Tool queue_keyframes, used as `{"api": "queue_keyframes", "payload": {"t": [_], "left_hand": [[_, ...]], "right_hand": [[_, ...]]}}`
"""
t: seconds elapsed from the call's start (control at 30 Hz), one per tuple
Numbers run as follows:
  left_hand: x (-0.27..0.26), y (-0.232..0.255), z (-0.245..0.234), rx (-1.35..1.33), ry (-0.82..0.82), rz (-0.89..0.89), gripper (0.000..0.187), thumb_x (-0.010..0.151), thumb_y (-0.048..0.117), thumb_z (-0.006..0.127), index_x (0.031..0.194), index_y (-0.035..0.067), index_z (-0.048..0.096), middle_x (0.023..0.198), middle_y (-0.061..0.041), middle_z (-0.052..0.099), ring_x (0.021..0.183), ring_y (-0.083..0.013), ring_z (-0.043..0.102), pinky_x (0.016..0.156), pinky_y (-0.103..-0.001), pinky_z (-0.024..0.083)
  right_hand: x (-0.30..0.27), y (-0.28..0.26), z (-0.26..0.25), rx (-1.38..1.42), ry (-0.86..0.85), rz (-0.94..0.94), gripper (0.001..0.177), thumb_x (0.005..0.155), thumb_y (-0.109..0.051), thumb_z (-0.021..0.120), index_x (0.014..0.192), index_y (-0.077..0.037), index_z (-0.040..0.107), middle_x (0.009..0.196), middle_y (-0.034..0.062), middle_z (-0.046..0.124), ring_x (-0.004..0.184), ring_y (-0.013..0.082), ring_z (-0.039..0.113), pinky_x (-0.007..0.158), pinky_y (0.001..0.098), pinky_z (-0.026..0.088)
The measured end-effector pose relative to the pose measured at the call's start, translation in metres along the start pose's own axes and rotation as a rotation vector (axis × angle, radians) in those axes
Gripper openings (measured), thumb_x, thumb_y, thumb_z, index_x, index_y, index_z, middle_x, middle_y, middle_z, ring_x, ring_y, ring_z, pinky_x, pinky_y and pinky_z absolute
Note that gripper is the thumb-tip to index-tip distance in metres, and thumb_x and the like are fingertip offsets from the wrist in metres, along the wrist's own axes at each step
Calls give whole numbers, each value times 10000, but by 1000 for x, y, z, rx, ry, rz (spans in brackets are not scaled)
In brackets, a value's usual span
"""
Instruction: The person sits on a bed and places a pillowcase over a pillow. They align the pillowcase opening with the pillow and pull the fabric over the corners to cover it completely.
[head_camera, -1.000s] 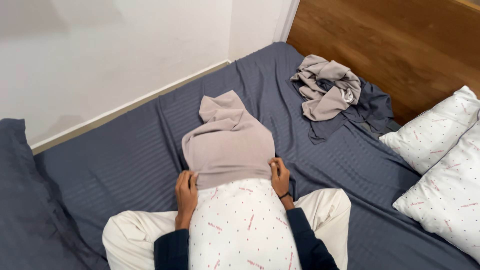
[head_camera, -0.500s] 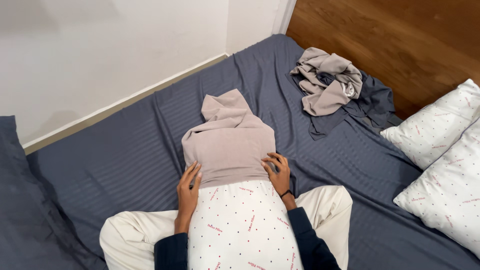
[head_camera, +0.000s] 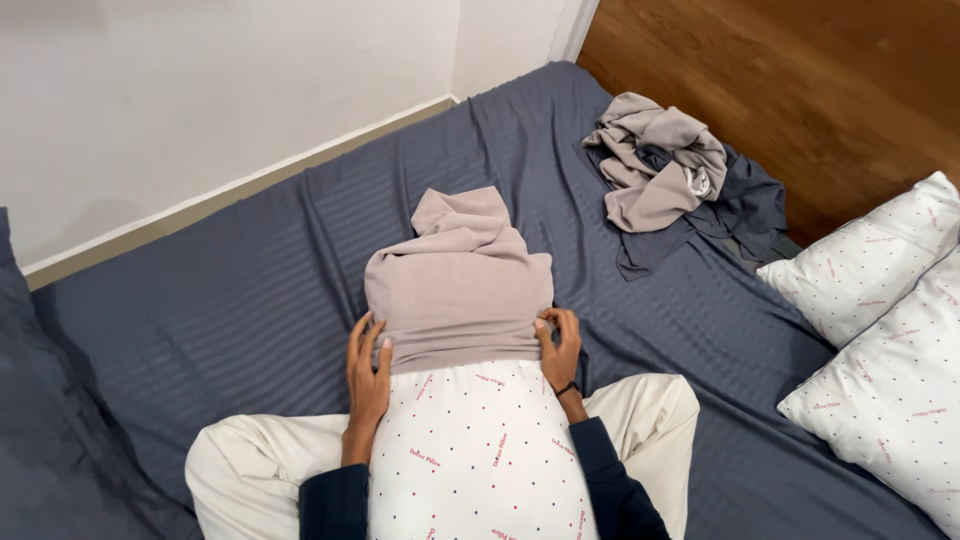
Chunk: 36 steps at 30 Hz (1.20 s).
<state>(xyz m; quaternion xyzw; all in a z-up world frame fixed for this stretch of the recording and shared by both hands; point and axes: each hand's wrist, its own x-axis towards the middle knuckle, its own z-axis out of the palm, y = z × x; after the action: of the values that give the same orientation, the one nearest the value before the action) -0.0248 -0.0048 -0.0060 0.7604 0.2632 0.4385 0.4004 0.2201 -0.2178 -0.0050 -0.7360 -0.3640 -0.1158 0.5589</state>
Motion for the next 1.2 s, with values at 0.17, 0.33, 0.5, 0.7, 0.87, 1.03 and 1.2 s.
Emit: {"api": "queue_keyframes", "payload": {"t": [0.17,0.33,0.5,0.7,0.87,1.03,1.2], "left_hand": [[0,-1,-2,32,-54,-130,345,1054,280,523,1218,7,657,1259,-192,628,1160,-363,608,991,-455,463],[-7,-10,0,145,-34,-187,336,1042,316,567,1071,-2,670,1052,-181,681,988,-335,649,892,-437,506],[-7,-4,-3,153,34,-149,326,1032,292,584,1046,-23,667,1056,-182,680,1007,-345,641,905,-447,496],[3,19,-10,70,19,176,356,1037,150,523,1302,-60,634,1318,-246,626,1205,-400,593,991,-470,457],[-3,11,-10,83,-36,-25,217,1002,146,551,1093,-6,677,1049,-152,671,956,-310,677,843,-408,530],[-10,-3,-4,107,-24,-123,243,1047,194,536,972,3,666,939,-135,664,834,-295,648,784,-413,511],[0,-1,-4,81,80,143,326,1080,213,537,1186,-78,639,1192,-285,635,1061,-435,613,888,-485,474]], "right_hand": [[2,6,3,35,-91,230,236,984,-195,643,911,23,590,806,98,597,682,171,527,642,311,441],[-3,4,1,-11,-34,181,256,1011,-205,607,850,-9,573,640,53,584,549,128,495,544,305,395],[-2,3,1,-63,-19,175,206,999,-195,647,934,-2,613,721,76,564,626,156,471,609,317,395],[-2,3,-1,-88,-82,77,192,949,-173,676,1080,-33,695,1004,109,564,859,186,528,765,339,475],[-6,25,3,-107,-72,-104,164,1073,-170,578,1047,-8,574,995,117,583,935,219,551,848,351,467],[-12,31,2,-4,-111,305,214,1065,-232,511,1070,-19,528,789,84,590,653,175,536,646,300,447],[0,12,3,131,-105,318,250,1029,-258,588,1007,-9,587,793,66,576,653,112,483,594,289,434]]}}
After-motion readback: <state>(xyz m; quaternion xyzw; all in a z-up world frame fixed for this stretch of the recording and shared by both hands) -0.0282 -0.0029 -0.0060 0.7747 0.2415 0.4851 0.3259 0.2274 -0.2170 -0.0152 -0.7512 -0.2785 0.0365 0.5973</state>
